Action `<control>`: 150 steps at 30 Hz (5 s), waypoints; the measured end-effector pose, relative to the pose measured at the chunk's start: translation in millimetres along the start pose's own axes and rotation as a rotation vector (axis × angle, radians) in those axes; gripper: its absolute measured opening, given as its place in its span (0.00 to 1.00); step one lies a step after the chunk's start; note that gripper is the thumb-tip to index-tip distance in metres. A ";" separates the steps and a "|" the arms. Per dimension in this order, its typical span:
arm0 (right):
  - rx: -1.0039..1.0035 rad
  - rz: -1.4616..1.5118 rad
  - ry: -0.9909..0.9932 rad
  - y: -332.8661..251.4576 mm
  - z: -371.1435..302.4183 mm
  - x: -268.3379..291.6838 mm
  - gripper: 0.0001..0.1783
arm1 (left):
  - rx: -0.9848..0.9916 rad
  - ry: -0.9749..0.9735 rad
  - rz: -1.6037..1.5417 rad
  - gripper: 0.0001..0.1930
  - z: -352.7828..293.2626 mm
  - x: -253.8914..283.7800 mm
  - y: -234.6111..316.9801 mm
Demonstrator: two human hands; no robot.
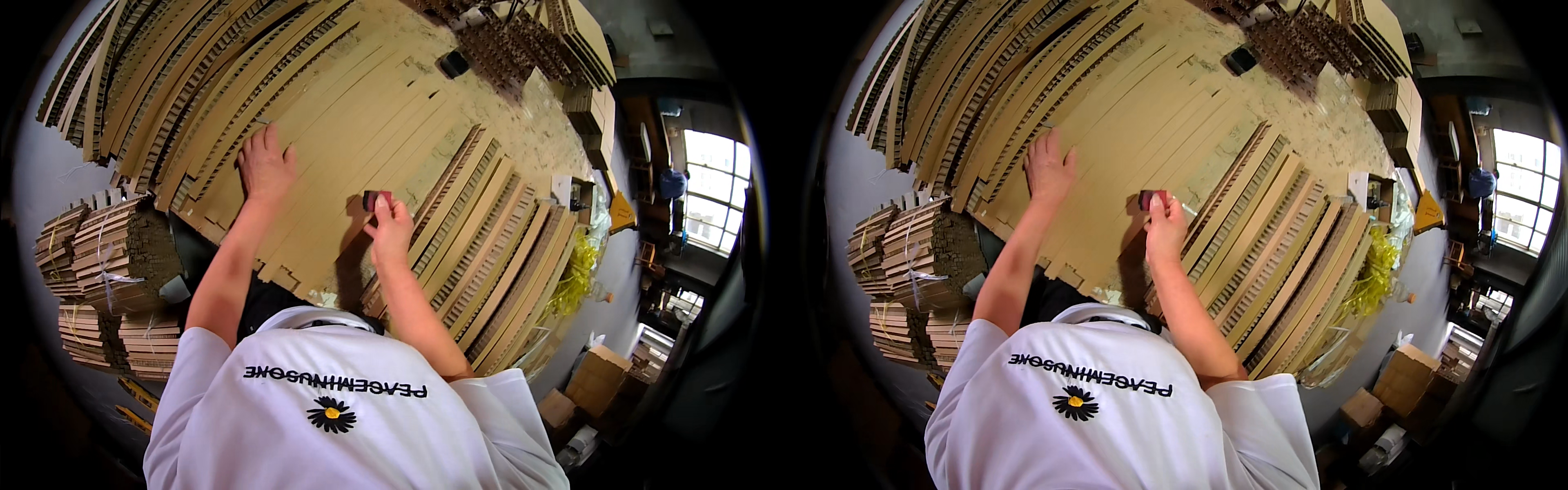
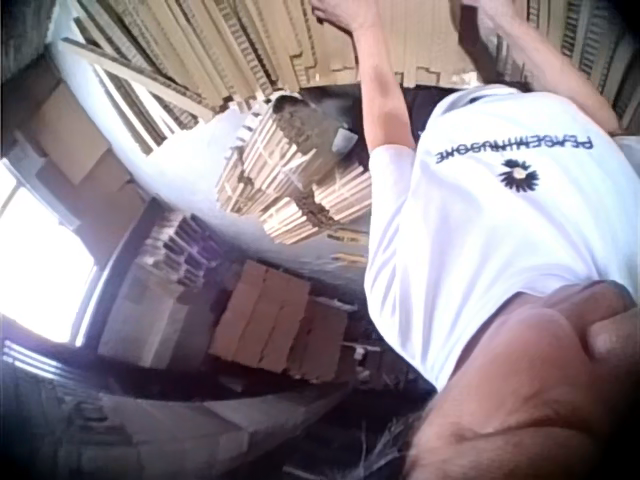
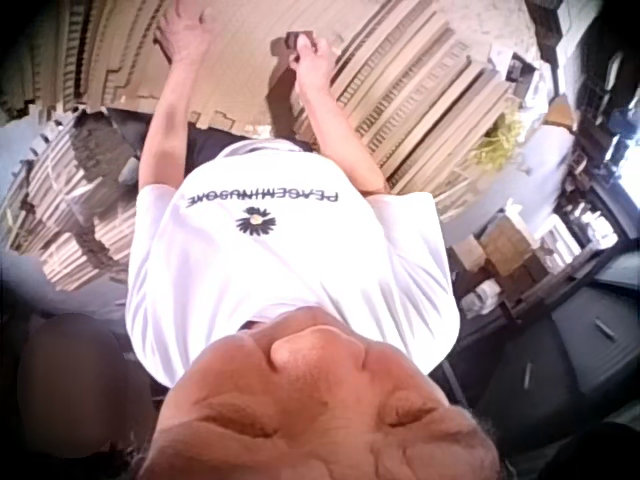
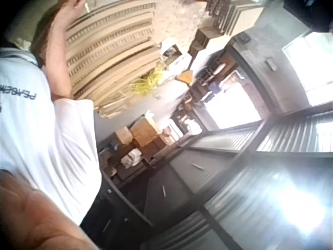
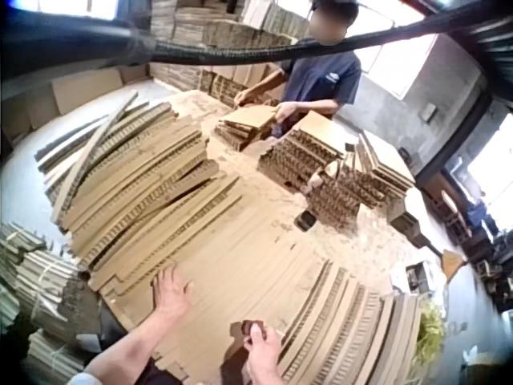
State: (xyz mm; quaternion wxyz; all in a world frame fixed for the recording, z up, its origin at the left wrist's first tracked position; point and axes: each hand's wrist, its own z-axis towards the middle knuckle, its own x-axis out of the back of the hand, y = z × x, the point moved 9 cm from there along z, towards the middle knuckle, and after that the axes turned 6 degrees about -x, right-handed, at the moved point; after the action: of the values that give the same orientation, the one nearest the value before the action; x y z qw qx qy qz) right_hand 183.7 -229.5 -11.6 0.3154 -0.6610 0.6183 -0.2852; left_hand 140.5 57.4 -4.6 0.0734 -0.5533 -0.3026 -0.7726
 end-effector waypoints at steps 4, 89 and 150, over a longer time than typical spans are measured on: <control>0.194 -0.245 0.060 -35.4 12.4 29.3 0.10 | -0.060 0.054 0.058 0.31 -3.3 -1.0 4.8; 0.612 -0.356 -0.510 -252.8 206.3 -62.7 0.11 | 0.050 0.161 -0.022 0.26 -22.6 22.5 2.4; 1.191 -1.179 -1.178 -136.7 87.4 -257.5 0.16 | 0.165 0.082 -0.173 0.30 -10.8 4.4 11.3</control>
State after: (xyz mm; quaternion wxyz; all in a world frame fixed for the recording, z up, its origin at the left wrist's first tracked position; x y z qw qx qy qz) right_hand 319.2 37.9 41.1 0.6558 -0.6310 -0.3002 -0.2857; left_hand 135.2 43.4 1.4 0.0638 -0.4852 -0.4084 -0.7705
